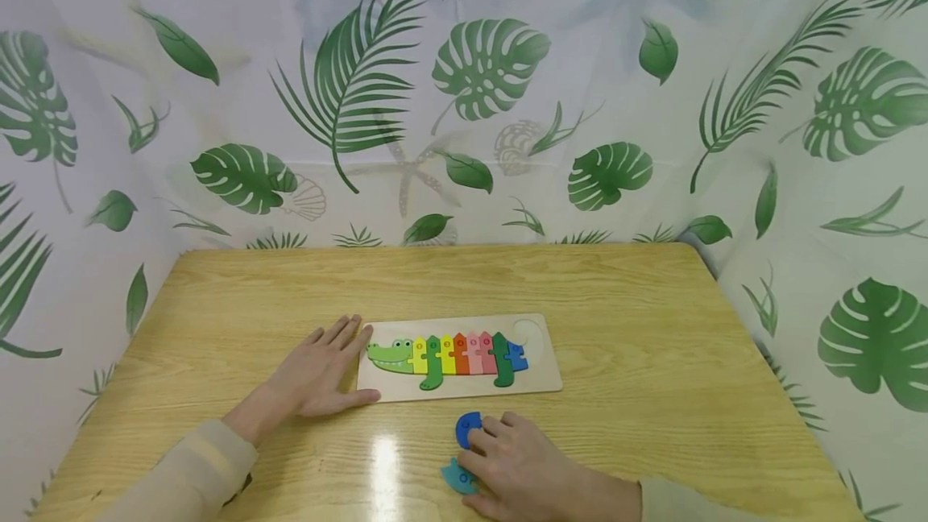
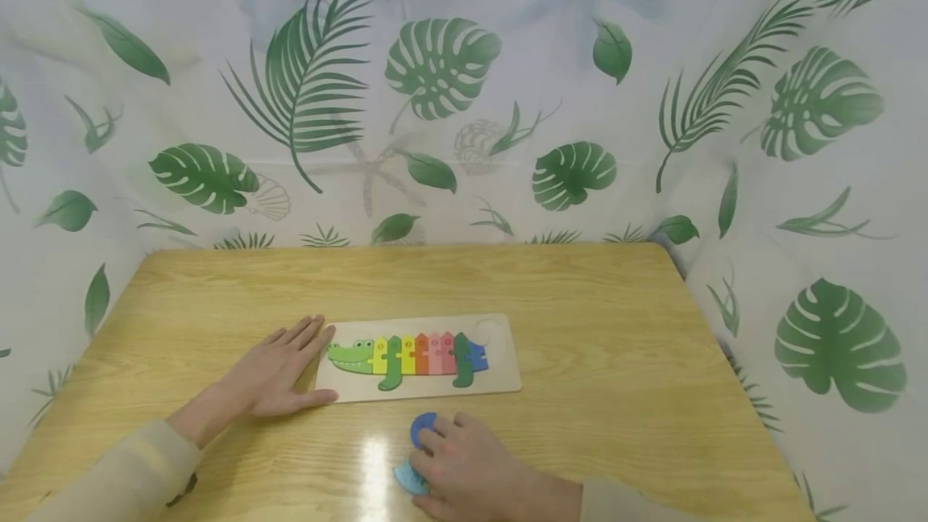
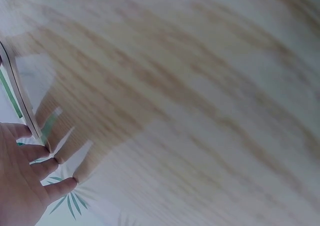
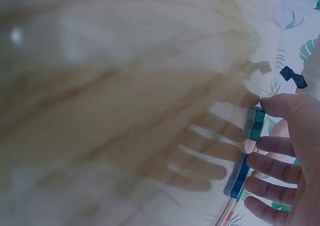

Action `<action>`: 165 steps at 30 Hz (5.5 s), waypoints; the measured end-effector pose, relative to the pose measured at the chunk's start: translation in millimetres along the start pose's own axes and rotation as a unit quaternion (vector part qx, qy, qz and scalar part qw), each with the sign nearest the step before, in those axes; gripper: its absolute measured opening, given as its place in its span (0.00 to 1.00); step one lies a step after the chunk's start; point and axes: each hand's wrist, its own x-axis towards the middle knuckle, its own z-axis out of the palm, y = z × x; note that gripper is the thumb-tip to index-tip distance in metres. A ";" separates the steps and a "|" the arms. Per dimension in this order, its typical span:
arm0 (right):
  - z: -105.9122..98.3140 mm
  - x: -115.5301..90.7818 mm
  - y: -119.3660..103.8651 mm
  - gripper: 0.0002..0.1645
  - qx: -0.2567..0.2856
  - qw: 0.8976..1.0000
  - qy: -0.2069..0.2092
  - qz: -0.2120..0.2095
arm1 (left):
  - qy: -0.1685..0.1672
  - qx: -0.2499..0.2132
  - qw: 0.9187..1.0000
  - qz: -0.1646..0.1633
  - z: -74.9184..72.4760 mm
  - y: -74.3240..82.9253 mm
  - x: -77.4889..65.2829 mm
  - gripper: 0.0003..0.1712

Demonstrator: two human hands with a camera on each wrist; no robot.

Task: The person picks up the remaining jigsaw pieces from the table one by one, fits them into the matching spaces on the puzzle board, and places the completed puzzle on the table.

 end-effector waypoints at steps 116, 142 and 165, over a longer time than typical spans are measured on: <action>-2.0 -28.8 26.0 0.21 0.021 0.983 -0.026 0.181 | -0.001 0.013 1.000 -0.002 -0.3 -0.3 0.4 0.61; -0.7 -40.0 31.7 0.36 0.018 0.980 -0.020 0.198 | -0.007 0.006 1.000 -0.001 -3.7 0.5 -0.6 0.60; 4.0 -37.7 35.5 0.29 0.027 0.981 -0.011 0.194 | -0.009 0.001 1.000 -0.007 -3.7 1.5 -1.9 0.61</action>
